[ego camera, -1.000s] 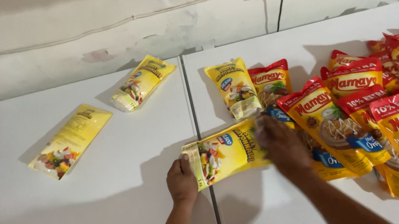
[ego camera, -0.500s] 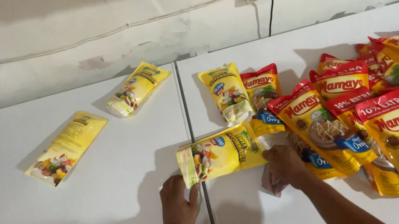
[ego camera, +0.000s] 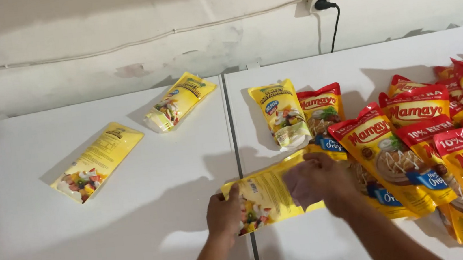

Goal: Wiping down mayonnaise pouches with a cloth and organizing them onto a grocery store shelf.

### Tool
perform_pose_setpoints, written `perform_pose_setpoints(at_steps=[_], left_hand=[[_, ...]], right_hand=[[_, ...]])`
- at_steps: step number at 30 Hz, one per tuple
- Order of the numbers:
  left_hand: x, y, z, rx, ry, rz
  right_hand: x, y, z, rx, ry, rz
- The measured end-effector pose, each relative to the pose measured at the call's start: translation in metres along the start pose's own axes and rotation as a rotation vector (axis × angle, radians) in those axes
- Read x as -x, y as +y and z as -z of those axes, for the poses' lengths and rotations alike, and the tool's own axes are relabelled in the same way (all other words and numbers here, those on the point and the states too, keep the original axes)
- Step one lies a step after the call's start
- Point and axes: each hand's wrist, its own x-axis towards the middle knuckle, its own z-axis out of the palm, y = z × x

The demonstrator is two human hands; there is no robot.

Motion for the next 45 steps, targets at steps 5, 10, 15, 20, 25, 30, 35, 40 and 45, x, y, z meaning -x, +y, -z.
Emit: perform_pose_setpoints(at_steps=[5,10,15,20,25,30,35,40,45], left_hand=[[-0.021,-0.074,-0.029,0.472,0.063,-0.153],[-0.005,-0.056,-0.024,-0.081,0.303,-0.385],[0.015,-0.037,-0.013,-0.092,0.2,-0.201],[0.002,-0.049,-0.017,-0.101,0.208,-0.27],[-0.007,-0.06,-0.009,-0.049,0.215,-0.377],[-0.009,-0.062,-0.01,0.021,0.208,-0.402],[-0.017,-0.06,-0.007,0.1,0.192,-0.391],[-0.024,-0.064,-0.008,0.051,0.235,-0.467],[-0.03,-0.06,0.0,-0.028,0.276,-0.411]], right_hand=[[0.074,-0.003,-0.105,0.621,-0.105,0.636],[0.052,0.015,-0.067,1.109,-0.321,1.182],[0.03,0.008,0.02,1.623,0.024,0.962],[0.053,-0.004,-0.063,1.175,-0.063,0.893],[0.026,-0.014,-0.084,1.042,-0.393,1.033],[-0.016,-0.045,-0.018,1.586,-0.142,0.681],[0.004,-0.047,-0.02,1.525,0.057,0.64],[-0.005,-0.015,-0.003,1.602,-0.017,0.823],[-0.008,-0.003,0.039,1.86,0.052,0.785]])
